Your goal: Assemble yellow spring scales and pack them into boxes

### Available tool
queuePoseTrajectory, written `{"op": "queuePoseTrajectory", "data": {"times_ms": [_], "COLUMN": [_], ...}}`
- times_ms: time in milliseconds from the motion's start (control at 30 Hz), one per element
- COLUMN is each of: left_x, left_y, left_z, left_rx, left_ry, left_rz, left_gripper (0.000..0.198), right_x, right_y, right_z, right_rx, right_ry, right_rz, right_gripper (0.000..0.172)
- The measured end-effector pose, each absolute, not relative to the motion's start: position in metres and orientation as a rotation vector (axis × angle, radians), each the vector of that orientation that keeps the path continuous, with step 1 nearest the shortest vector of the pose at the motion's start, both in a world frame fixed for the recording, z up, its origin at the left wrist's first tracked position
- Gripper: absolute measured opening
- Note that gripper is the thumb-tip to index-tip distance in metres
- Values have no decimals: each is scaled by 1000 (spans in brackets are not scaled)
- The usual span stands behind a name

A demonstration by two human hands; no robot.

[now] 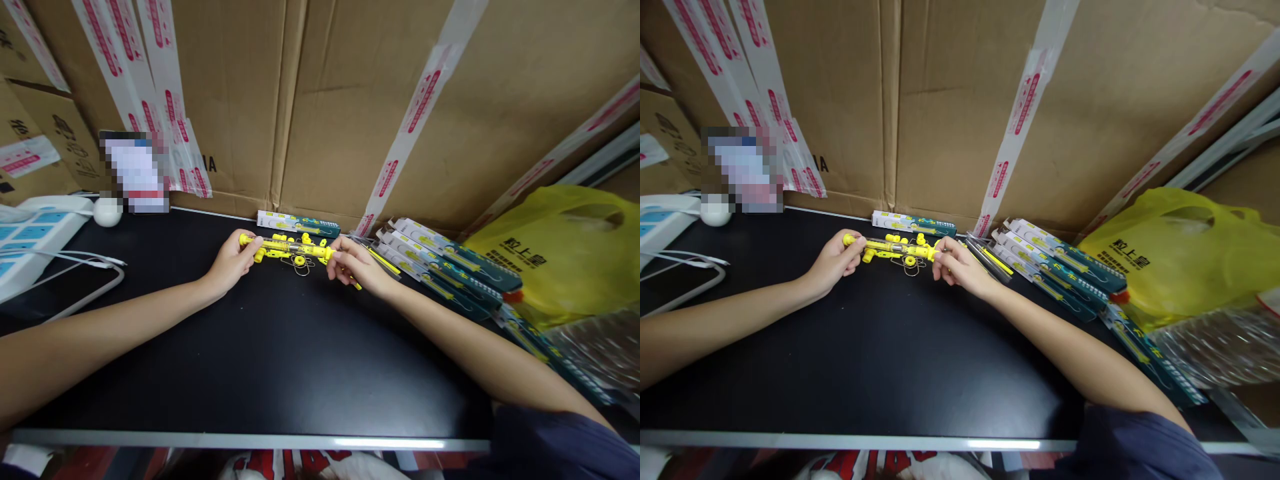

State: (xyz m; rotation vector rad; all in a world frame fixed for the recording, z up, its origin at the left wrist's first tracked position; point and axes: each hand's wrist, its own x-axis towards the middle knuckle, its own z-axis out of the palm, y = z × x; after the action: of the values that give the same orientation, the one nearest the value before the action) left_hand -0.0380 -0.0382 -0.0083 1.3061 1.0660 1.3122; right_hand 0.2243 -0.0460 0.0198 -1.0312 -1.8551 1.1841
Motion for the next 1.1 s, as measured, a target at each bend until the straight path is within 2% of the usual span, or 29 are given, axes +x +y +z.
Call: {"op": "queuePoseTrajectory", "data": {"times_ms": [200,433,1100], "left_x": [-38,-38,-41], "left_y": [-39,-39,-38], "left_z": [-7,-8,-8], "left_rx": [1307,1314,1370], "left_ry": [1071,1072,1073], "left_rz": [1311,1315,1348], "left_gripper": [14,12,32], "right_x": [224,223,225], "right_y": [-46,-47,-44], "right_z": [18,21,16], "right_rx": [-1106,-1058,-1070], "right_ry": [-1895,-1838,-1807], "right_rz": [1109,1185,1219], "right_gripper": [43,25,24]}}
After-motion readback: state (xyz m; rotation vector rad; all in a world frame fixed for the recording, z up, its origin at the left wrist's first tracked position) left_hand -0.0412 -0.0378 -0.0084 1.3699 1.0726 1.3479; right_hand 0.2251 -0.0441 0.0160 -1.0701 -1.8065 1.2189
